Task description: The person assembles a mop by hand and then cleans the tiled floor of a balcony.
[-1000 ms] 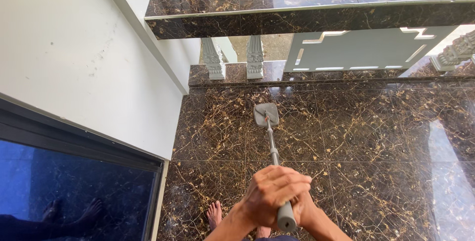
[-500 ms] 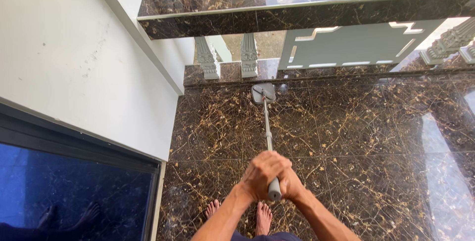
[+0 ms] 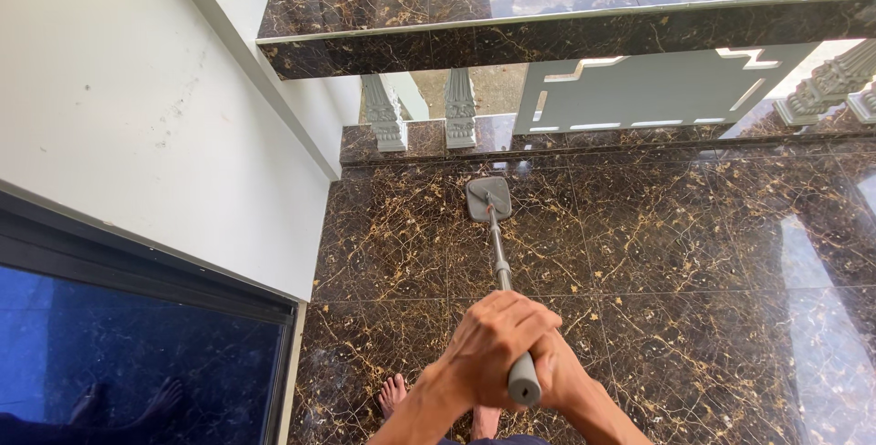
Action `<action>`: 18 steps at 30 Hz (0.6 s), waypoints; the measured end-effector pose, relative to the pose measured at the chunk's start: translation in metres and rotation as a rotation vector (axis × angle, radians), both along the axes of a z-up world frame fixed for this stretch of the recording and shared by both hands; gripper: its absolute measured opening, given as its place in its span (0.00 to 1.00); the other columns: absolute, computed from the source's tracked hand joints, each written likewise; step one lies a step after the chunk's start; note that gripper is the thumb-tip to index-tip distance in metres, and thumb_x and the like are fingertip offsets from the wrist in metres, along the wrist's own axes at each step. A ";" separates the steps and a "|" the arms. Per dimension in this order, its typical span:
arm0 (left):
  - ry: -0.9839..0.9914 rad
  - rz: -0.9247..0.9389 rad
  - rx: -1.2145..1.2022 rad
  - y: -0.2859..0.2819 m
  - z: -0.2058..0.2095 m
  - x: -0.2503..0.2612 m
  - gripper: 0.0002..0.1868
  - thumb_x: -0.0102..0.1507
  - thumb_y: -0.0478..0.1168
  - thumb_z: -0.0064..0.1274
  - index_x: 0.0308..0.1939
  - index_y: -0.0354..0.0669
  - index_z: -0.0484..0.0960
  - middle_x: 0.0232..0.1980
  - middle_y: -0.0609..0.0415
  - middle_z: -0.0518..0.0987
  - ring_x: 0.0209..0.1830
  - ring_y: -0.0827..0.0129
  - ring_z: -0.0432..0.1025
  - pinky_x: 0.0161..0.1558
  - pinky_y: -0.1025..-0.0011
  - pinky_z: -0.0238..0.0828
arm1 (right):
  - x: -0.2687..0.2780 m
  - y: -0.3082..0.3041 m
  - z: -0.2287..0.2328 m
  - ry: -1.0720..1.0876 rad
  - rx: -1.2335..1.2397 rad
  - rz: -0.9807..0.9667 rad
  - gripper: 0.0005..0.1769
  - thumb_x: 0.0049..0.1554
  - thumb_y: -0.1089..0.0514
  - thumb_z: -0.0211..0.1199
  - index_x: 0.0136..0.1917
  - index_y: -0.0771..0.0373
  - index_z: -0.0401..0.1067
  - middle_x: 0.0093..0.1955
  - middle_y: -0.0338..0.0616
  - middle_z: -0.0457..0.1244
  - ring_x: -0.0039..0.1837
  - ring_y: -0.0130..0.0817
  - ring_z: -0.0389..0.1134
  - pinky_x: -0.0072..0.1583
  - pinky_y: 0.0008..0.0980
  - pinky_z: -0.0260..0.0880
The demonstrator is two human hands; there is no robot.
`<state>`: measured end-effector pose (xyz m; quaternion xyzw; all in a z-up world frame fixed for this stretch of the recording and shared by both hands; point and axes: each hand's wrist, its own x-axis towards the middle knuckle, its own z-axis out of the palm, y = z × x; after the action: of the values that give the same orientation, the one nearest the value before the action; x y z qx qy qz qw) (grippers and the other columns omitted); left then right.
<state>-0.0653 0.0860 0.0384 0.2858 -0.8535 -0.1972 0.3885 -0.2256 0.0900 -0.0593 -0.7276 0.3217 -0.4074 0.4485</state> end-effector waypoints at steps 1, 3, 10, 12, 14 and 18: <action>0.004 -0.005 -0.002 0.004 0.008 0.001 0.17 0.60 0.41 0.52 0.49 0.35 0.80 0.44 0.42 0.83 0.46 0.56 0.79 0.56 0.59 0.77 | -0.002 0.007 0.013 0.046 0.038 -0.003 0.13 0.47 0.56 0.55 0.42 0.60 0.77 0.43 0.45 0.71 0.46 0.37 0.75 0.47 0.35 0.77; 0.013 -0.019 0.002 0.016 0.023 0.003 0.19 0.60 0.42 0.53 0.50 0.33 0.80 0.44 0.41 0.83 0.46 0.55 0.79 0.54 0.59 0.77 | -0.007 0.017 0.031 0.103 0.117 -0.020 0.14 0.45 0.56 0.56 0.43 0.60 0.76 0.43 0.45 0.70 0.46 0.37 0.75 0.46 0.35 0.76; 0.134 0.026 -0.138 0.006 0.016 0.001 0.14 0.61 0.41 0.52 0.48 0.40 0.81 0.47 0.50 0.85 0.47 0.62 0.81 0.55 0.62 0.78 | 0.006 0.009 -0.001 -0.006 -0.183 -0.118 0.23 0.49 0.57 0.61 0.58 0.64 0.71 0.56 0.53 0.65 0.62 0.42 0.68 0.62 0.43 0.67; 0.135 0.032 -0.178 0.000 0.000 0.001 0.14 0.61 0.41 0.52 0.47 0.40 0.81 0.47 0.50 0.85 0.48 0.62 0.81 0.54 0.62 0.78 | 0.004 -0.002 -0.033 0.064 -0.133 -0.129 0.19 0.52 0.55 0.62 0.56 0.61 0.72 0.54 0.48 0.67 0.60 0.39 0.68 0.61 0.42 0.69; 0.101 0.039 -0.225 -0.017 -0.021 -0.002 0.11 0.64 0.41 0.53 0.47 0.41 0.82 0.46 0.50 0.85 0.46 0.63 0.81 0.54 0.62 0.78 | 0.003 -0.017 -0.061 0.139 -0.007 -0.110 0.10 0.53 0.52 0.63 0.49 0.55 0.74 0.48 0.40 0.69 0.52 0.31 0.71 0.55 0.36 0.75; 0.087 0.067 -0.260 -0.050 -0.055 -0.004 0.09 0.66 0.39 0.49 0.47 0.41 0.81 0.46 0.50 0.85 0.45 0.64 0.81 0.55 0.63 0.79 | -0.001 -0.056 -0.076 -0.071 0.145 -0.018 0.14 0.49 0.53 0.61 0.47 0.60 0.72 0.47 0.43 0.68 0.49 0.36 0.72 0.48 0.37 0.78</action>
<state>-0.0696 0.0356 -0.0167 0.2528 -0.8441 -0.0841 0.4652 -0.2264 0.0342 -0.1357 -0.6753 0.3409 -0.4128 0.5073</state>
